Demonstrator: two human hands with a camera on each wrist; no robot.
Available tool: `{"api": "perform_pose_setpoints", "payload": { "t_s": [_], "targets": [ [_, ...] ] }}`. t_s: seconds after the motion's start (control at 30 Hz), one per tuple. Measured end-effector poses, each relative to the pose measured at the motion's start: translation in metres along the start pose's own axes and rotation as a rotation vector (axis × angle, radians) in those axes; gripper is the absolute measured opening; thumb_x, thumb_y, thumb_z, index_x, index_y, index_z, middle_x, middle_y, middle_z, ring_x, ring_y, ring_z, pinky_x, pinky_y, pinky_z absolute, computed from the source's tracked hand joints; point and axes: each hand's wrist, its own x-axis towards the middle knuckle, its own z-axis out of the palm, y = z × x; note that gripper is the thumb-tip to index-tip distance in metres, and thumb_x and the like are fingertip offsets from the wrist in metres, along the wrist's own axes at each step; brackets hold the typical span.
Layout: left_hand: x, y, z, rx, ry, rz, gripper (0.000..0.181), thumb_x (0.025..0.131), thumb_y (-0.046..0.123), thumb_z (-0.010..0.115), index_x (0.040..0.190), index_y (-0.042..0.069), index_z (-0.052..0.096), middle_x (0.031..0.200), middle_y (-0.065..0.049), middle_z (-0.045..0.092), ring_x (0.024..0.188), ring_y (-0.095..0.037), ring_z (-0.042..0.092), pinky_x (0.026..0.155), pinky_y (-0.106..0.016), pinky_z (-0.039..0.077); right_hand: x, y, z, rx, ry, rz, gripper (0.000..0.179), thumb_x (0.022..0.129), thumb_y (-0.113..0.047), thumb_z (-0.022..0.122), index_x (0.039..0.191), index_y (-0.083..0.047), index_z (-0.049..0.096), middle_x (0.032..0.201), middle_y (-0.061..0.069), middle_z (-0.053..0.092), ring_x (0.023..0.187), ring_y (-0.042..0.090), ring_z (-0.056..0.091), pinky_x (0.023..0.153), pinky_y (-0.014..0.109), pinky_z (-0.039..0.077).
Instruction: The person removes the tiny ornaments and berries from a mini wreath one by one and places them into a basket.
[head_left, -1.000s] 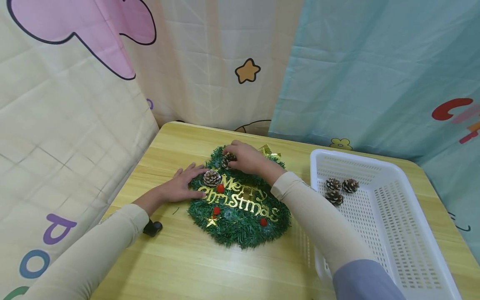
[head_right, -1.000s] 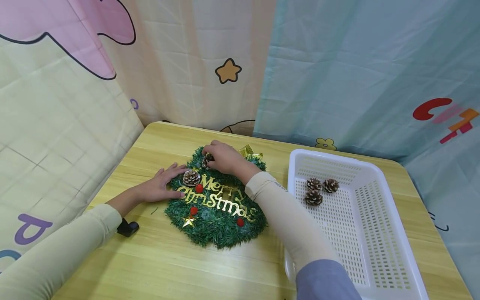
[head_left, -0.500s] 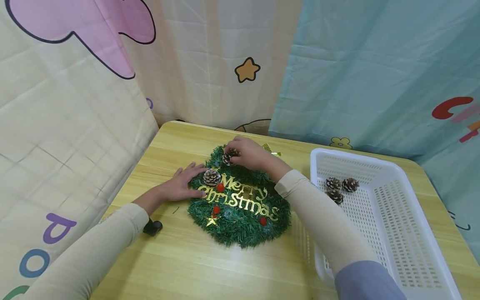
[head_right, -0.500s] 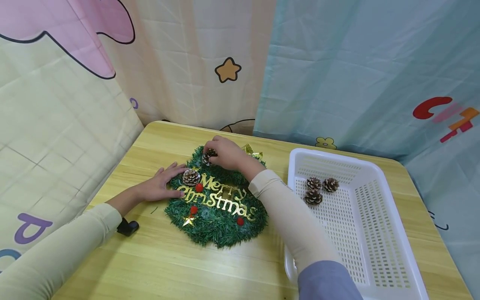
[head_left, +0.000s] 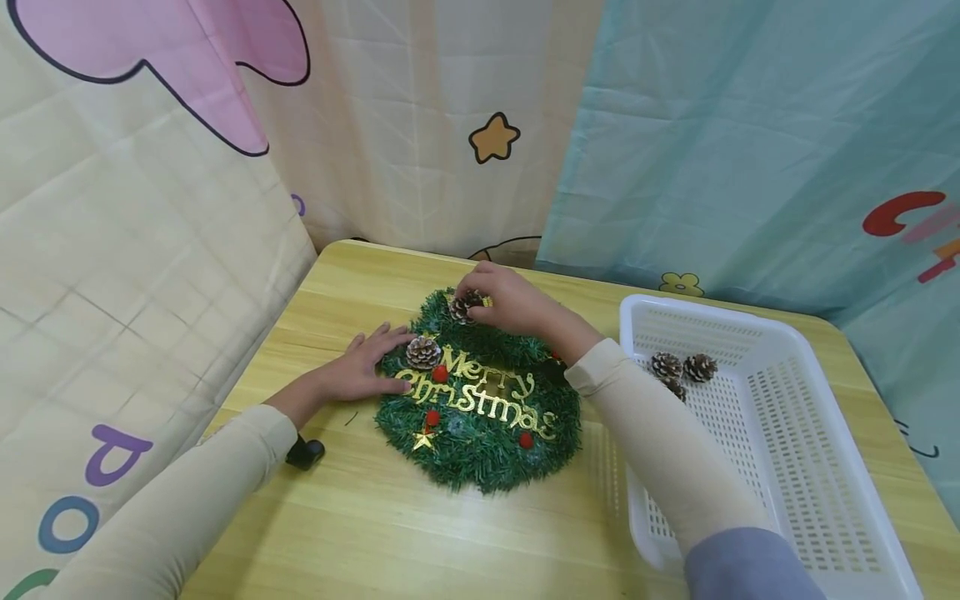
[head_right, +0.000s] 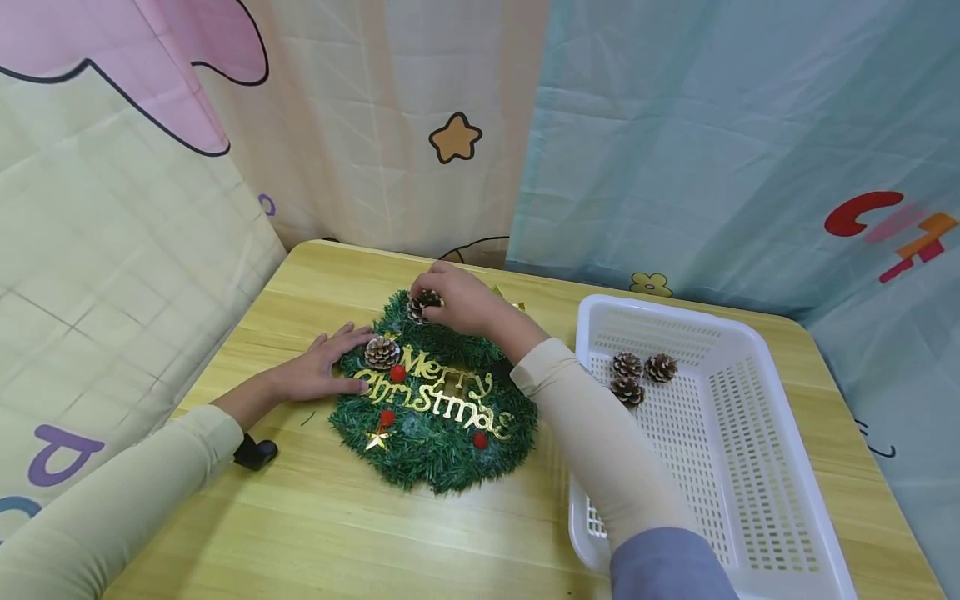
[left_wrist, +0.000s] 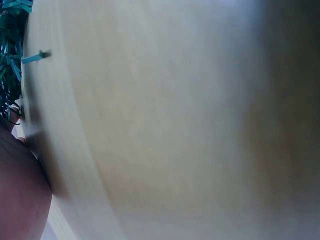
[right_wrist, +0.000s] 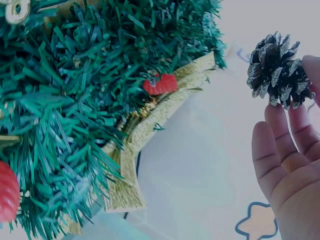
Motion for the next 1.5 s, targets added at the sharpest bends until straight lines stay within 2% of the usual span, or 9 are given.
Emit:
{"api": "perform_pose_setpoints", "payload": {
  "t_s": [0.4,0.63,0.87,1.13,1.5],
  "targets": [
    [0.001,0.001,0.0,-0.003,0.002,0.002,0.085,0.089,0.049,0.069,0.157,0.017,0.03,0.164,-0.013,0.018,0.15,-0.037,-0.002,0.113,-0.063,-0.008,-0.024,-0.012,-0.021,-0.02,0.009,-0.046,0.024,0.097,-0.013,0.064,0.121,-0.01,0.067,0.116,0.006,0.056,0.095,0.021,0.056,0.084,0.038,0.047],
    [0.0,0.001,0.0,-0.005,0.004,0.003,0.085,0.09,0.048,0.069,0.157,0.016,0.029,0.164,-0.013,0.017,0.15,-0.037,-0.002,0.113,-0.063,-0.008,-0.038,-0.018,-0.031,-0.044,0.018,-0.073,0.024,0.096,-0.012,0.067,0.119,-0.009,0.067,0.115,0.007,0.056,0.096,0.02,0.056,0.084,0.038,0.049],
    [0.0,0.001,0.001,-0.009,-0.002,0.005,0.084,0.09,0.049,0.068,0.158,0.018,0.029,0.164,-0.012,0.017,0.151,-0.036,-0.002,0.114,-0.063,-0.008,-0.054,-0.02,-0.036,-0.065,0.02,-0.083,0.025,0.095,-0.011,0.069,0.12,-0.008,0.067,0.112,0.007,0.055,0.092,0.021,0.057,0.077,0.036,0.049],
    [0.0,0.001,0.001,-0.006,-0.002,0.005,0.084,0.09,0.049,0.068,0.158,0.019,0.028,0.164,-0.012,0.016,0.151,-0.036,-0.001,0.114,-0.063,-0.007,-0.073,-0.017,-0.045,-0.098,0.07,-0.128,0.025,0.093,-0.008,0.07,0.117,-0.009,0.069,0.109,0.006,0.056,0.092,0.019,0.057,0.077,0.037,0.049],
    [0.0,0.002,0.0,0.003,0.004,0.016,0.084,0.09,0.047,0.069,0.157,0.016,0.029,0.164,-0.015,0.017,0.15,-0.038,-0.001,0.113,-0.064,-0.007,-0.107,0.0,-0.06,-0.132,0.137,-0.075,0.024,0.092,-0.005,0.071,0.116,-0.008,0.069,0.109,0.006,0.057,0.091,0.02,0.058,0.077,0.039,0.049]
  ]
}}
